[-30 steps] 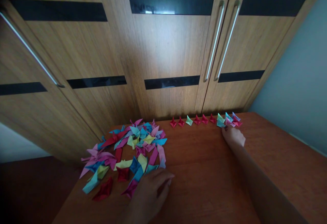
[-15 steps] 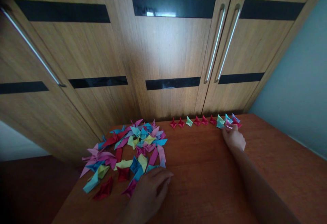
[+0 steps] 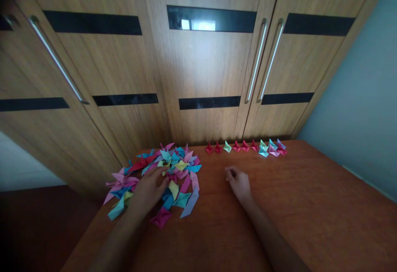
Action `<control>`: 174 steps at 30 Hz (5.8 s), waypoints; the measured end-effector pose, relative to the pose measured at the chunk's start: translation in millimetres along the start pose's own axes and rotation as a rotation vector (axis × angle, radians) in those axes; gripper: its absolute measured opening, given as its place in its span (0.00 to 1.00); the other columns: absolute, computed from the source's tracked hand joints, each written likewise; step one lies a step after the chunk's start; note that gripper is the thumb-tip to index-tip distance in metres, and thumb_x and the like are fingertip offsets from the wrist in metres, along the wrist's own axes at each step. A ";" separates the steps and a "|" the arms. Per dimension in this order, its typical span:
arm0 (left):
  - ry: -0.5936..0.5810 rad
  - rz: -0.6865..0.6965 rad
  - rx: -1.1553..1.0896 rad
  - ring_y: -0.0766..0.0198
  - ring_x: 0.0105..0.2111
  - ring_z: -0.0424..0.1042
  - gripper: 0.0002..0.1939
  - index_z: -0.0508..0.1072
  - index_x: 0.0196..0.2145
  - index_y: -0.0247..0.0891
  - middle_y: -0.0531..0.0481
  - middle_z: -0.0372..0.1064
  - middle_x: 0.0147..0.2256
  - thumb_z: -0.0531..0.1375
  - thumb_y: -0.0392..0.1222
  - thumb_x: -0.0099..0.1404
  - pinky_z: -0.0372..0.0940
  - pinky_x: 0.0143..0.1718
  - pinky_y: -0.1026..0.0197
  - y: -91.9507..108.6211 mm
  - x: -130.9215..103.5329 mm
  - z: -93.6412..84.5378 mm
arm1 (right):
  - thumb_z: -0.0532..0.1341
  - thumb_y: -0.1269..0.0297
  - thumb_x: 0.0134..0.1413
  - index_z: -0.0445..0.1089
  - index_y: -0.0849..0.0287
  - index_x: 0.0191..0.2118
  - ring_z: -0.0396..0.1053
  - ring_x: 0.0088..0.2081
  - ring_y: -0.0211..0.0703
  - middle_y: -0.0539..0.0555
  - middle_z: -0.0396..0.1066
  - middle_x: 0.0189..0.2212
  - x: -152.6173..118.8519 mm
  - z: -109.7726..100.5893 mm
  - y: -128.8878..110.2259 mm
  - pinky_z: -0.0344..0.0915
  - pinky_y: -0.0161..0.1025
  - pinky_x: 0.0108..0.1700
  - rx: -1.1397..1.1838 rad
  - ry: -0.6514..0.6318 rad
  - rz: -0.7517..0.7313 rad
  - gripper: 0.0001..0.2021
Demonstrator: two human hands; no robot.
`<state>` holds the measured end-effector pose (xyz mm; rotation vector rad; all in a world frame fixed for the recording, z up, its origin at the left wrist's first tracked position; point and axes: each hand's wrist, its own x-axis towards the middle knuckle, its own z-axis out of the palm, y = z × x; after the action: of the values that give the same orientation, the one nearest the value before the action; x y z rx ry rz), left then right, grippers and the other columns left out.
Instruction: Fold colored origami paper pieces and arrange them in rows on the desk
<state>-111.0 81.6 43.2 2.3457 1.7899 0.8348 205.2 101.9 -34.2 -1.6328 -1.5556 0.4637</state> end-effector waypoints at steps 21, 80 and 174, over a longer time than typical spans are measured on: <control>-0.383 0.054 0.142 0.61 0.35 0.72 0.09 0.76 0.31 0.42 0.50 0.74 0.32 0.58 0.32 0.53 0.61 0.35 0.65 -31.3 39.9 3.8 | 0.52 0.55 0.56 0.69 0.56 0.26 0.68 0.25 0.40 0.50 0.71 0.21 -12.3 12.6 -17.4 0.59 0.34 0.30 0.043 -0.080 -0.110 0.15; -0.215 0.119 -0.506 0.62 0.33 0.72 0.14 0.70 0.43 0.40 0.48 0.73 0.33 0.52 0.32 0.61 0.64 0.35 0.62 134.5 15.9 149.5 | 0.51 0.48 0.55 0.70 0.54 0.45 0.71 0.41 0.58 0.63 0.72 0.38 81.1 -69.5 74.5 0.65 0.50 0.37 -0.648 0.153 0.488 0.20; -0.159 -0.101 -0.662 0.64 0.34 0.73 0.04 0.64 0.37 0.40 0.52 0.70 0.33 0.51 0.38 0.66 0.65 0.35 0.62 117.3 -6.5 127.7 | 0.55 0.45 0.54 0.70 0.59 0.29 0.61 0.26 0.35 0.47 0.64 0.22 0.6 -42.8 5.3 0.59 0.32 0.30 0.353 -0.379 -0.078 0.20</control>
<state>48.8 71.8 -23.7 1.8197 1.2886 0.9986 240.4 90.1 -12.3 -1.2563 -1.6839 0.9899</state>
